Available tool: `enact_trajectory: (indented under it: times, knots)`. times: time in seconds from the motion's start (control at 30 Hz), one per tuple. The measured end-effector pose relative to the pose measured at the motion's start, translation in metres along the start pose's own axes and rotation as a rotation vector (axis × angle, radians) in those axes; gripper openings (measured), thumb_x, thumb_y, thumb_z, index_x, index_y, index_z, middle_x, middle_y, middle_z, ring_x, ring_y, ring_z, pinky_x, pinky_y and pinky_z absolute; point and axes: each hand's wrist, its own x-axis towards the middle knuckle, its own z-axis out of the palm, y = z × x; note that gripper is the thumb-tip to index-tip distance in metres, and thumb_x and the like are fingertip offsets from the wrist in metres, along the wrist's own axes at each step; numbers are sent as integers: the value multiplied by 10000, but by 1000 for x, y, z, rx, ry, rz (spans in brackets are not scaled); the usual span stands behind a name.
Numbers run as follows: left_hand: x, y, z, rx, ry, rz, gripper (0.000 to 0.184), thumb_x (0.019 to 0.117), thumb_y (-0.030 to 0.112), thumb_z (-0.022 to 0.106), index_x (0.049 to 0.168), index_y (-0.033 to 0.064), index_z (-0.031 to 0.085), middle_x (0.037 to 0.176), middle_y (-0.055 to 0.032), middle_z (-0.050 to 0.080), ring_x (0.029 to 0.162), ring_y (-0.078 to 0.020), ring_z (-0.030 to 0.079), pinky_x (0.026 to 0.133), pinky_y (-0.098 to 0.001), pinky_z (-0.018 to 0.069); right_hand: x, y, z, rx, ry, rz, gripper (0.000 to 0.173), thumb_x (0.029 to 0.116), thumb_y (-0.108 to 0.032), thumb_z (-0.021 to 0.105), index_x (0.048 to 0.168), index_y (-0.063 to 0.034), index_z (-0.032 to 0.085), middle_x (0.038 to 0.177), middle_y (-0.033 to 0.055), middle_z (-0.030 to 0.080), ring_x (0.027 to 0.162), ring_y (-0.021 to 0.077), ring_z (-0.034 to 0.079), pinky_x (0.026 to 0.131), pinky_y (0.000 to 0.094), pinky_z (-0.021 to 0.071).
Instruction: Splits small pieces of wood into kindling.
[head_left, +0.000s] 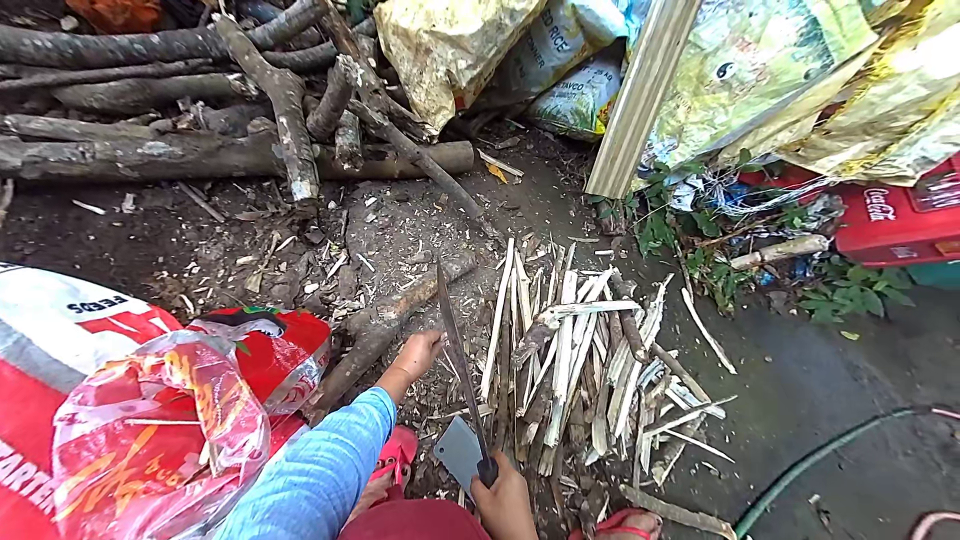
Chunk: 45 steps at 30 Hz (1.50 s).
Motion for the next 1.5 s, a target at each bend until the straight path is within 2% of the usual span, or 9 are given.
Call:
enact_trajectory:
  times: [0.3, 0.57, 0.73, 0.83, 0.93, 1.0, 1.17, 1.33, 1.5]
  knots:
    - [0, 1, 1, -9, 10, 13, 278, 1067, 85, 494, 1146, -119, 667, 1116, -283, 698, 1076, -383, 683, 1022, -493, 493, 1, 3, 1, 2, 3, 18, 396, 893, -140, 698, 1237, 47, 640, 910, 223, 698, 858, 363, 686, 809, 552, 535]
    - [-1, 5, -2, 22, -7, 4, 281, 1071, 88, 489, 1159, -114, 665, 1114, -286, 701, 1085, -397, 686, 1021, -508, 493, 1, -2, -4, -29, -39, 54, 418, 900, -146, 690, 1268, 41, 621, 972, 234, 706, 933, 378, 694, 858, 565, 534]
    - [-4, 7, -1, 0, 40, 59, 267, 1056, 75, 503, 1108, -127, 671, 1073, -289, 702, 1036, -399, 694, 987, -510, 509, -1, -1, -1, -59, -46, 74, 434, 901, -159, 696, 1281, 32, 612, 974, 232, 712, 937, 383, 703, 858, 569, 540]
    - [0, 2, 2, 2, 2, 70, 284, 1066, 81, 490, 1155, -125, 663, 1103, -298, 700, 1061, -412, 691, 1005, -522, 501, 1, -3, -1, -57, -60, 97, 428, 910, -152, 687, 1289, 30, 607, 1002, 237, 712, 963, 384, 703, 875, 571, 538]
    - [-1, 17, -9, 16, 7, 105, 300, 1073, 78, 475, 1210, -114, 662, 1166, -289, 700, 1121, -401, 686, 1052, -506, 486, -4, -2, -3, 5, -10, 62, 416, 893, -127, 684, 1263, 53, 621, 953, 239, 699, 903, 379, 689, 834, 565, 535]
    - [0, 20, -8, 11, 74, 172, 280, 1059, 65, 494, 1153, -125, 678, 1123, -292, 710, 1082, -404, 700, 1026, -502, 506, -3, 0, -2, -3, 5, 57, 424, 893, -135, 693, 1265, 53, 618, 956, 238, 703, 906, 380, 695, 839, 562, 539]
    - [3, 9, 3, 32, -40, 46, 333, 1093, 115, 456, 1281, -92, 635, 1220, -285, 686, 1173, -401, 669, 1081, -513, 469, 3, 0, 1, -16, -38, 100, 427, 900, -134, 692, 1279, 48, 614, 1003, 244, 707, 954, 382, 697, 875, 563, 536]
    - [-6, 23, 2, 2, 82, 110, 309, 1077, 88, 472, 1217, -116, 658, 1170, -293, 699, 1124, -400, 689, 1049, -494, 493, -5, 5, 5, 14, 10, 62, 460, 897, -130, 702, 1302, 64, 600, 972, 258, 711, 927, 403, 705, 858, 578, 543]
    - [-9, 9, 9, -4, 24, 8, 322, 1085, 98, 460, 1265, -103, 636, 1195, -290, 689, 1149, -400, 675, 1065, -505, 477, -1, 3, 7, -4, -36, 84, 436, 905, -144, 690, 1286, 52, 612, 990, 251, 710, 948, 389, 703, 871, 566, 540]
